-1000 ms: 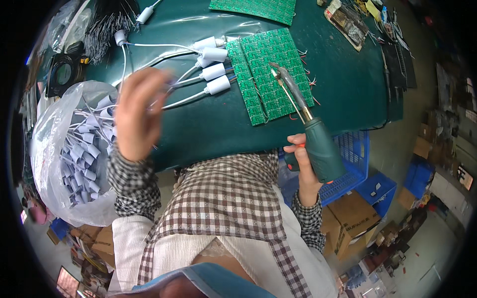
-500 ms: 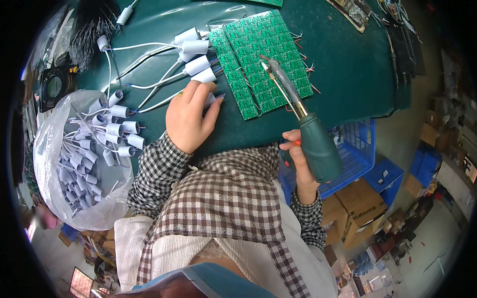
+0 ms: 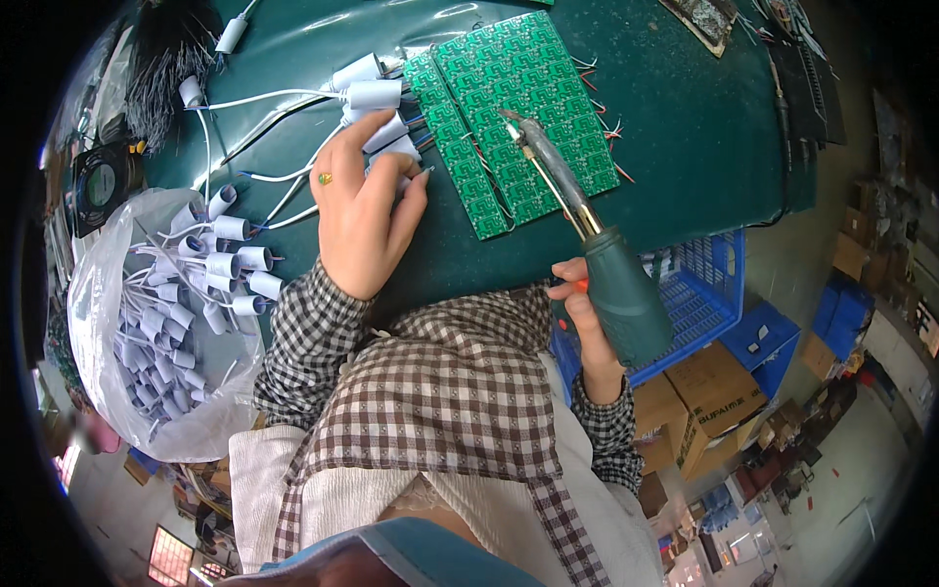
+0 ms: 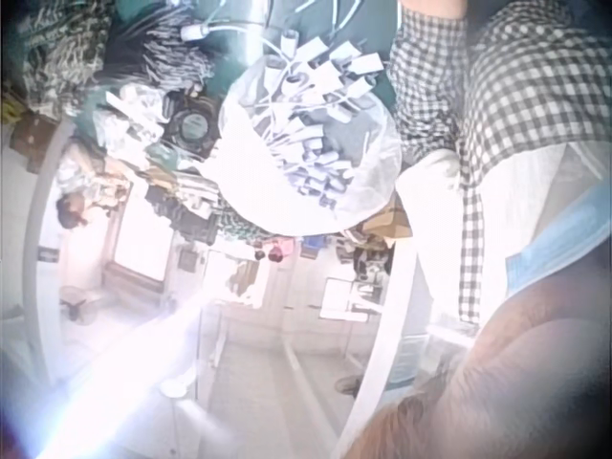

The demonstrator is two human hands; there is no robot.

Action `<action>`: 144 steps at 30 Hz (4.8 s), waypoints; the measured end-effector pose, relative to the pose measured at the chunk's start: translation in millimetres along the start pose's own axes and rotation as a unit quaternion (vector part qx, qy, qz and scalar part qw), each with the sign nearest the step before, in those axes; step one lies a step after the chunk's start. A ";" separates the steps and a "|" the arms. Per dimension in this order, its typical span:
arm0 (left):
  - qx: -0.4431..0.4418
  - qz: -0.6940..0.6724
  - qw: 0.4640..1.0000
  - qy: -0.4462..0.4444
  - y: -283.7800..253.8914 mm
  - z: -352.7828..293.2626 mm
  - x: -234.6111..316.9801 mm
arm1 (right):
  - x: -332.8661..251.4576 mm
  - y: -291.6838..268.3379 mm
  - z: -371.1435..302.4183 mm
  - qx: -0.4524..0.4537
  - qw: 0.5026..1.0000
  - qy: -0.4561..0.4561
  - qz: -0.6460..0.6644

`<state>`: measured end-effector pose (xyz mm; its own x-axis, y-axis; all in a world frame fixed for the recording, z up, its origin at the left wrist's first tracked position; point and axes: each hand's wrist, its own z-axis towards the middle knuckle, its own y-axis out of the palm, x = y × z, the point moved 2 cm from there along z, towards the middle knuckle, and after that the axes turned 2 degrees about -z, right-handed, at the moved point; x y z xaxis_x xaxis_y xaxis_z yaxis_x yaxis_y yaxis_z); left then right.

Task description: The person solders electronic components and wire harnesses onto printed circuit boards using a soldering iron.

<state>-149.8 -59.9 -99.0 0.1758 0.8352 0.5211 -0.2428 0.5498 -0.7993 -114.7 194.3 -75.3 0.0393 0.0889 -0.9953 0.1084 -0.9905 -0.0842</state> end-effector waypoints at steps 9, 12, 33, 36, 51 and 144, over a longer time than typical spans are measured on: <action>0.013 -0.011 1.000 -0.011 12.0 12.4 -1.7 | -0.6 1.3 -5.5 0.004 0.999 0.023 -0.033; 0.003 0.003 1.000 -0.006 8.7 14.7 -1.3 | -3.2 3.9 -5.9 -0.014 0.998 0.037 -0.044; -0.041 0.014 0.995 -0.095 -22.2 -10.4 -14.2 | -4.3 8.1 1.1 -0.027 0.999 0.024 -0.028; -0.078 0.031 0.993 -0.087 -26.0 -8.4 -20.6 | -5.2 9.5 2.6 -0.036 0.999 0.014 -0.023; -0.015 0.065 0.995 0.076 -24.2 35.4 -50.4 | -4.2 7.7 -2.8 -0.020 0.999 0.039 -0.013; 0.000 -0.178 0.964 -0.199 19.0 9.2 1.4 | 22.0 2.2 -23.1 -0.103 0.985 0.087 -0.109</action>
<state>-162.9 -48.2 -110.7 -0.1329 0.5333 0.8354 -0.2352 0.8019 -0.5493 -90.7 196.5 -96.3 0.1601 0.3308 -0.9300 0.3312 -0.9055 -0.2651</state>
